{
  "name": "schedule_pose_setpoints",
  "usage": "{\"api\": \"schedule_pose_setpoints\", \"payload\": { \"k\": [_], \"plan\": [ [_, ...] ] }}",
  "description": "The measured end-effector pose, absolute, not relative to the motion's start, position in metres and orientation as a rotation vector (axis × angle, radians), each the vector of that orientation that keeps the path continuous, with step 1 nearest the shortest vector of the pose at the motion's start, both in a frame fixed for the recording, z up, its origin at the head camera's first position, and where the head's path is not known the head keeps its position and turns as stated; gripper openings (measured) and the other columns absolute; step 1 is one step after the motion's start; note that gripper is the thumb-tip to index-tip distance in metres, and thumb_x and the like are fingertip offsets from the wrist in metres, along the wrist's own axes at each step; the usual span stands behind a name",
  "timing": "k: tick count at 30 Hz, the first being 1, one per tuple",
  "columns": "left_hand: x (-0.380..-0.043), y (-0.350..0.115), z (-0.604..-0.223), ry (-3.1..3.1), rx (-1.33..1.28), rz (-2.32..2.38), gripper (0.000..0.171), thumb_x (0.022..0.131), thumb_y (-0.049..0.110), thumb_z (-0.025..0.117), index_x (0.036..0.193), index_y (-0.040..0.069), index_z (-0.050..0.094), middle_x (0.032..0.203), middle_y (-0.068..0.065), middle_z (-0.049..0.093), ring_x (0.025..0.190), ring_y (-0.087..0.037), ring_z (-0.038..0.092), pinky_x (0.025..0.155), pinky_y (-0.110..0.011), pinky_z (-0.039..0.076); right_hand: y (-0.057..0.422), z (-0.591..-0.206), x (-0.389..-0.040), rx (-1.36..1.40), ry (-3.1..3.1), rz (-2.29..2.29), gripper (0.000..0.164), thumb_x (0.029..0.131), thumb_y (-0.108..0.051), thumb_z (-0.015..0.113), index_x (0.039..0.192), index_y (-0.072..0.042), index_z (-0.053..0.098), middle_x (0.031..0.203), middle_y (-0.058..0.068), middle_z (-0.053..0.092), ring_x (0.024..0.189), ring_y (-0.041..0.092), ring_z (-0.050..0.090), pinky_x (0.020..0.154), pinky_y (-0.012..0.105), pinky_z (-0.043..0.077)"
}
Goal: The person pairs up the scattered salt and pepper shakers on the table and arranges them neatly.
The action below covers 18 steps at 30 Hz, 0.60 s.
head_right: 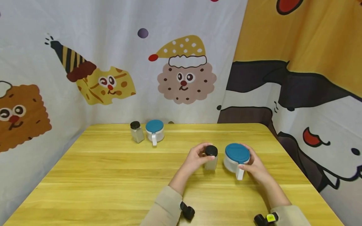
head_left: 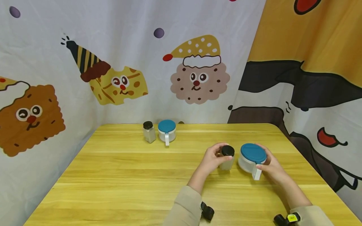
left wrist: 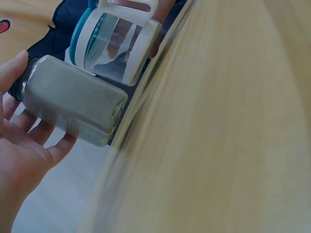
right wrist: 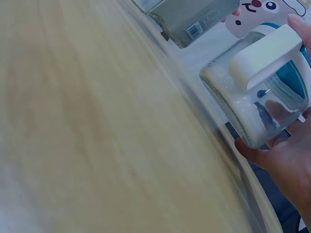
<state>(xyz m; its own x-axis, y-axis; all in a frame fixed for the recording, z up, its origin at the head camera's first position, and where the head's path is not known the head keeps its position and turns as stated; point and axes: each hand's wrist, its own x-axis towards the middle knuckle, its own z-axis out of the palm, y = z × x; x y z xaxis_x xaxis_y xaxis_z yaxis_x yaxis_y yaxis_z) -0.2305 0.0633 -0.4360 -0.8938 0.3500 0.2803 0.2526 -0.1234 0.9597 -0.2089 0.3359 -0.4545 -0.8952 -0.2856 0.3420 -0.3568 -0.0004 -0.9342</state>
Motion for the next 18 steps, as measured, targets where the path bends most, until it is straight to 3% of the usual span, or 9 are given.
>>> {"api": "schedule_pose_setpoints", "payload": {
  "k": [8,13,18],
  "plan": [
    [-0.2322,0.0654,-0.4392,2.047,0.675,2.174,0.044,0.082,0.007,0.076,0.124,0.014,0.063,0.111,0.009,0.065,0.099,-0.006,0.059,0.085,-0.027,0.047,0.338,-0.4583,-0.2113,0.68,-2.197,2.079,0.073,0.086,0.001,0.067,0.148,-0.016,0.031,0.131,-0.008,0.049,0.114,0.005,0.051,0.09,0.018,0.043],
    [-0.2333,0.0667,-0.4426,2.054,0.658,2.156,0.044,0.083,0.008,0.076,0.125,0.015,0.063,0.112,0.009,0.064,0.101,-0.005,0.058,0.087,-0.028,0.046,0.3393,-0.4599,-0.2119,0.706,-2.183,2.111,0.076,0.087,0.001,0.066,0.15,-0.008,0.025,0.131,-0.008,0.049,0.115,0.005,0.051,0.09,0.018,0.042],
    [-0.2348,0.0672,-0.4453,2.051,0.647,2.157,0.044,0.084,0.008,0.075,0.124,0.018,0.063,0.114,0.006,0.064,0.102,-0.007,0.058,0.089,-0.03,0.046,0.3409,-0.4615,-0.2129,0.686,-2.223,2.093,0.074,0.087,0.0,0.065,0.149,-0.013,0.027,0.131,-0.009,0.048,0.115,0.004,0.05,0.09,0.018,0.042]
  ]
}}
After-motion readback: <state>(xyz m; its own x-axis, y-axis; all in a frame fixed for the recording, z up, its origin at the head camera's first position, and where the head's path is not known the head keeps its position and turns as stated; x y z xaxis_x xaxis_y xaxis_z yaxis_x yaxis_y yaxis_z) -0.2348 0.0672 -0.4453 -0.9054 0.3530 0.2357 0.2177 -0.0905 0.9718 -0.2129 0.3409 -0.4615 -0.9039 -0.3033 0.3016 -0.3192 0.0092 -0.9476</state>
